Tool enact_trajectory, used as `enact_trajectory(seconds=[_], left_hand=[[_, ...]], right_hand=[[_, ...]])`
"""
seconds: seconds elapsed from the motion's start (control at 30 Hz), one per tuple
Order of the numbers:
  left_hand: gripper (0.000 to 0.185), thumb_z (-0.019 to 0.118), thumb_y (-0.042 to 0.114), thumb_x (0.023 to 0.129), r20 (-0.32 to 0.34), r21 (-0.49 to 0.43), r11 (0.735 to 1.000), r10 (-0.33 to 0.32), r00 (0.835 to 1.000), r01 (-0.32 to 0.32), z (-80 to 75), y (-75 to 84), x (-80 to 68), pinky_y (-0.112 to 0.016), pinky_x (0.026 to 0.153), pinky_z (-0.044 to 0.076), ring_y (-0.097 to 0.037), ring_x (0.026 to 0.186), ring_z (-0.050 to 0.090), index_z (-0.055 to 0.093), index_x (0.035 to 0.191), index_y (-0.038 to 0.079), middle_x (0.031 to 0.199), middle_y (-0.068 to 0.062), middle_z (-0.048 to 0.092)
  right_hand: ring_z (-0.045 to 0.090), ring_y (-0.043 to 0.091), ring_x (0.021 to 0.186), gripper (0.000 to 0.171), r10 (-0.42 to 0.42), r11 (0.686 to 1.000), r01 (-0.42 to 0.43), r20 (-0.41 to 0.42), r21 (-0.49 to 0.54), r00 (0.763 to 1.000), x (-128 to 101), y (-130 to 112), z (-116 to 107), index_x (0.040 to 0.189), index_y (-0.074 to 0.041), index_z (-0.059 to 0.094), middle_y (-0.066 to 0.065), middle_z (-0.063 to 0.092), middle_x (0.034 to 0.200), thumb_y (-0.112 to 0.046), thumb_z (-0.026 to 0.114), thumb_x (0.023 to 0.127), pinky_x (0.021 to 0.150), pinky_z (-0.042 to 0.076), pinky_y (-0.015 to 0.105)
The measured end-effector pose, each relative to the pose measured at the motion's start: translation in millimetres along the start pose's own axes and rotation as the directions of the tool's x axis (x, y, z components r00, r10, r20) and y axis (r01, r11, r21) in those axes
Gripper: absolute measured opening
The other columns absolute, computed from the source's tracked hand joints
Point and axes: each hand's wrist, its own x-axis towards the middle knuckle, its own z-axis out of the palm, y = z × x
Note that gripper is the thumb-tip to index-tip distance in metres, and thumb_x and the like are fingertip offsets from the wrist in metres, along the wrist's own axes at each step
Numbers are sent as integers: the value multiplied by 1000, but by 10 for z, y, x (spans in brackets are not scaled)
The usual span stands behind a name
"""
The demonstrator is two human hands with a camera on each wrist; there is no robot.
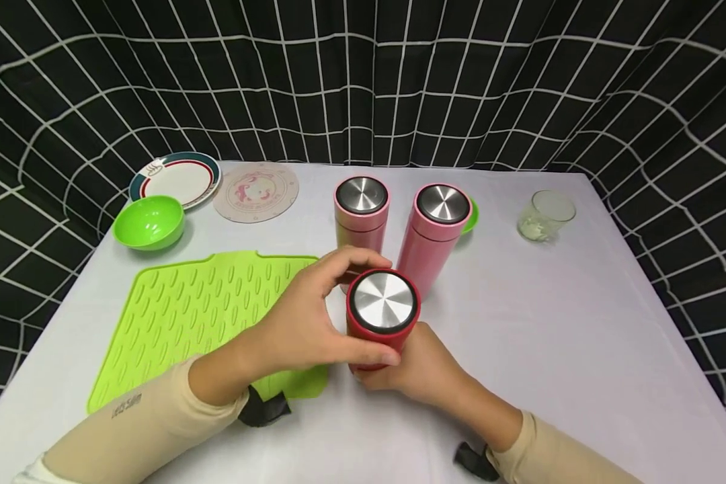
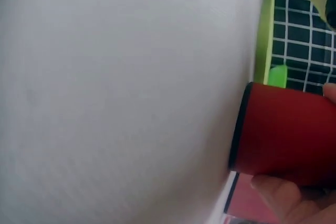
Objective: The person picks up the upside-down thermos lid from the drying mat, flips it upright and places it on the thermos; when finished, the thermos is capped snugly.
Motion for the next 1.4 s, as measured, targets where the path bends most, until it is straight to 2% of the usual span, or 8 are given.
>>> enact_trajectory(seconds=[0.13,0.3,0.43,0.67,0.77,0.9,1.13,1.4], left_hand=[[69,93,18,63,-58,-8,1000,-7,998,6,13,77,-15,-27,95,47,-5,105,60,62,124,9,110,8,66],[73,91,4,63,159,-240,966,-56,986,94,-133,-90,93,-32,103,42,-12,113,60,61,130,4,112,4,69],[75,88,3,67,231,-233,968,-34,972,89,-163,-145,126,-33,103,42,-13,115,57,56,135,5,117,5,66],[78,90,35,68,-54,179,982,-50,997,59,102,69,-55,-25,92,45,-1,110,50,50,132,18,121,12,54],[72,92,35,64,-160,172,984,-16,987,43,165,99,-73,-25,88,48,0,104,56,58,125,17,113,14,61],[66,93,19,62,-87,-2,1000,13,996,-13,89,31,-17,-27,92,49,-5,101,62,64,121,12,104,10,68],[74,92,10,62,143,-142,983,-96,985,116,-40,-101,77,-29,97,46,-8,106,60,61,129,13,108,9,67],[78,92,29,66,-98,149,989,8,995,7,96,69,-110,-27,97,45,-5,114,53,52,131,13,123,8,56]], right_hand=[[60,14,79,47,-10,998,9,-6,-59,1000,-4,17,-18,98,-25,61,-8,64,91,-8,89,64,71,51,30],[61,15,91,53,47,998,-46,22,-50,999,-9,42,-68,107,-21,61,-7,65,100,-17,91,64,80,51,31],[60,16,92,56,46,998,-45,32,-43,998,-4,44,-81,110,-20,59,-6,64,102,-19,92,65,81,50,31],[61,12,84,43,21,995,-15,54,-104,998,-10,24,-55,103,-23,60,-10,64,94,-20,88,71,73,52,30],[61,12,80,39,10,994,-3,65,-114,998,-13,23,-49,99,-23,61,-11,64,90,-21,88,72,70,52,30],[61,13,89,49,20,996,-16,50,-83,999,-12,36,-63,108,-21,60,-9,64,100,-22,90,68,78,52,32],[59,13,97,60,70,991,-65,43,-114,997,-17,52,-97,113,-20,58,-9,62,106,-25,92,64,85,49,32],[61,13,86,45,-17,996,19,22,-91,1000,-33,51,-40,103,-25,61,-11,64,95,-20,90,69,76,52,32]])
